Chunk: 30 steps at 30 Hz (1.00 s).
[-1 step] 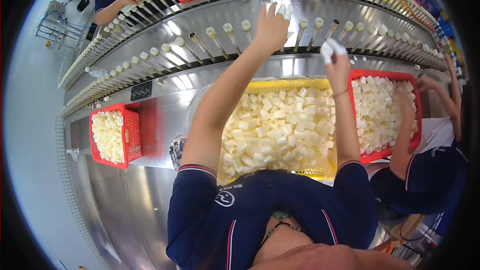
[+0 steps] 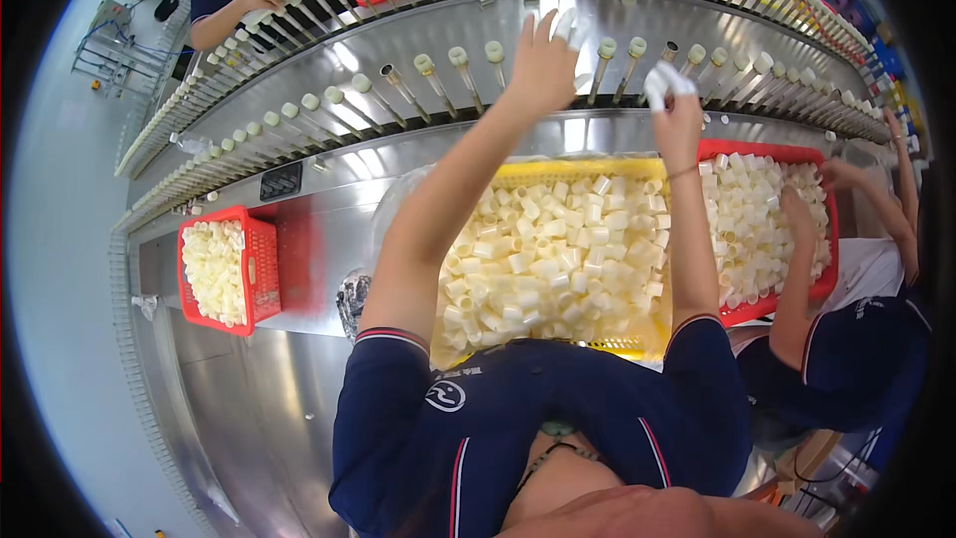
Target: The person places a basket of plastic caps onto a table and fits the caps onto pegs of a rotating conveyor line by hand.
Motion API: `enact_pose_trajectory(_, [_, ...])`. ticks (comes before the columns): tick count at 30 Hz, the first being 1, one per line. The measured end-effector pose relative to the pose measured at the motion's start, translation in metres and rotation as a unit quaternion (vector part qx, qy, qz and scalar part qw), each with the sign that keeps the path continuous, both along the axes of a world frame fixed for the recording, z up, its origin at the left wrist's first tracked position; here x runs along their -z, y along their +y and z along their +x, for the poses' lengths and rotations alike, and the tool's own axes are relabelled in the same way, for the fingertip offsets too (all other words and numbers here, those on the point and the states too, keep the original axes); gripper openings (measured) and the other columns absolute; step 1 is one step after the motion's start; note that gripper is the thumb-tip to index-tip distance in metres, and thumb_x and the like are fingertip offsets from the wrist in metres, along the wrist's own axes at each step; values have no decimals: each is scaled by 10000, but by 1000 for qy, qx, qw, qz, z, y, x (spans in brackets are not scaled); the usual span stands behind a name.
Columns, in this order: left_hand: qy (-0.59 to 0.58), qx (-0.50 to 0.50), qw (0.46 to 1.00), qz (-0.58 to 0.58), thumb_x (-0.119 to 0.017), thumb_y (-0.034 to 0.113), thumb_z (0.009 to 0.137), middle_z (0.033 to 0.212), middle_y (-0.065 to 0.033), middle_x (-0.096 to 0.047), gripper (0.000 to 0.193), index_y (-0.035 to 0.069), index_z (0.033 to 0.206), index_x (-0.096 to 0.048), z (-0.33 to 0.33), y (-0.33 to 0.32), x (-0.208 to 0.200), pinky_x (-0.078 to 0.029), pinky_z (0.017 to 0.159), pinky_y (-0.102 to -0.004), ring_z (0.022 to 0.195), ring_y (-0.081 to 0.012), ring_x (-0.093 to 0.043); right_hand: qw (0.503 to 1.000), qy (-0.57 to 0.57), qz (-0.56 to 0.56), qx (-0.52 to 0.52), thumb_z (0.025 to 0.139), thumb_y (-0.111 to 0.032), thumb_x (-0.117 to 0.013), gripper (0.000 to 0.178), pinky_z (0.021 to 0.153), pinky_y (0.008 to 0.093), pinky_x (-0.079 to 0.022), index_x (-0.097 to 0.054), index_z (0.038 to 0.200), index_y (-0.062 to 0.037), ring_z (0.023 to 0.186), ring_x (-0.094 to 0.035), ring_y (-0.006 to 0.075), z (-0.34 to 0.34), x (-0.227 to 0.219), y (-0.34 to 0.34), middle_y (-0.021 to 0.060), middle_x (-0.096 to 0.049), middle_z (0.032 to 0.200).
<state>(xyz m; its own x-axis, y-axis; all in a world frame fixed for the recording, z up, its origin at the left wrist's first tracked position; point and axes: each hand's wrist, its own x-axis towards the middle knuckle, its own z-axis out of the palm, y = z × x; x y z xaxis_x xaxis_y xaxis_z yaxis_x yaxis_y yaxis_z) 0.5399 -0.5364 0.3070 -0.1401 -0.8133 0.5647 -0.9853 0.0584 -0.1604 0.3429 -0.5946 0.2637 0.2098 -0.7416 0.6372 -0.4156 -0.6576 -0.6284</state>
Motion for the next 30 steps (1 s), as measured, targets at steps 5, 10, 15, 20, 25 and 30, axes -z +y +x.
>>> enact_pose_trajectory(5, [216, 78, 972, 54, -616, 224, 723, 851, -72, -588, 262, 128, 966, -602, -23, 88, 86, -450, 636, -382, 757, -257, -552, 983, 155, -94, 17, 796, -171, -565, 294, 725, 398, -452, -549, 1066, -59, 822, -555, 333, 5, -13, -85, 169, -564, 959])
enact_pose_trajectory(10, [270, -64, 898, 343, -582, 322, 772, 916, -132, -577, 322, 146, 1042, -584, -35, 126, 148, -466, 688, -398, 852, -296, -560, 962, 260, -60, 51, 802, -217, -539, 365, 758, 406, -456, -504, 1128, -58, 881, -552, 343, -2, -15, -100, 186, -547, 1022])
enact_pose_trajectory(15, [339, -44, 903, 259, -570, 330, 765, 885, -156, -584, 299, 58, 881, -614, -51, 116, 151, -466, 689, -407, 804, -318, -571, 971, 89, -180, 131, 757, -129, -588, 377, 823, 386, -411, -504, 1103, -6, 926, -519, 345, -14, 8, -19, 202, -531, 1051])
enact_pose_trajectory(20, [344, -73, 857, 376, -634, 290, 696, 854, -140, -612, 282, 92, 897, -619, -57, 89, 173, -472, 678, -395, 796, -291, -591, 927, 368, 38, 60, 706, -283, -636, 252, 655, 397, -439, -626, 817, -57, 728, -545, 310, -9, 95, 71, 135, -597, 769])
enact_pose_trajectory(25, [369, -77, 833, 405, -631, 232, 665, 873, -142, -620, 275, 101, 907, -619, -56, 82, 167, -472, 690, -393, 830, -284, -593, 906, 398, 134, 52, 692, -262, -643, 245, 710, 368, -425, -612, 811, -49, 819, -528, 284, 11, 115, 90, 119, -579, 870])
enact_pose_trajectory(30, [395, -49, 835, 381, -597, 174, 666, 882, -143, -612, 292, 114, 951, -611, -50, 95, 169, -469, 707, -396, 821, -306, -585, 974, 150, 154, -74, 685, -101, -619, 245, 788, 379, -410, -552, 908, -24, 911, -502, 310, 9, 116, 94, 134, -538, 905])
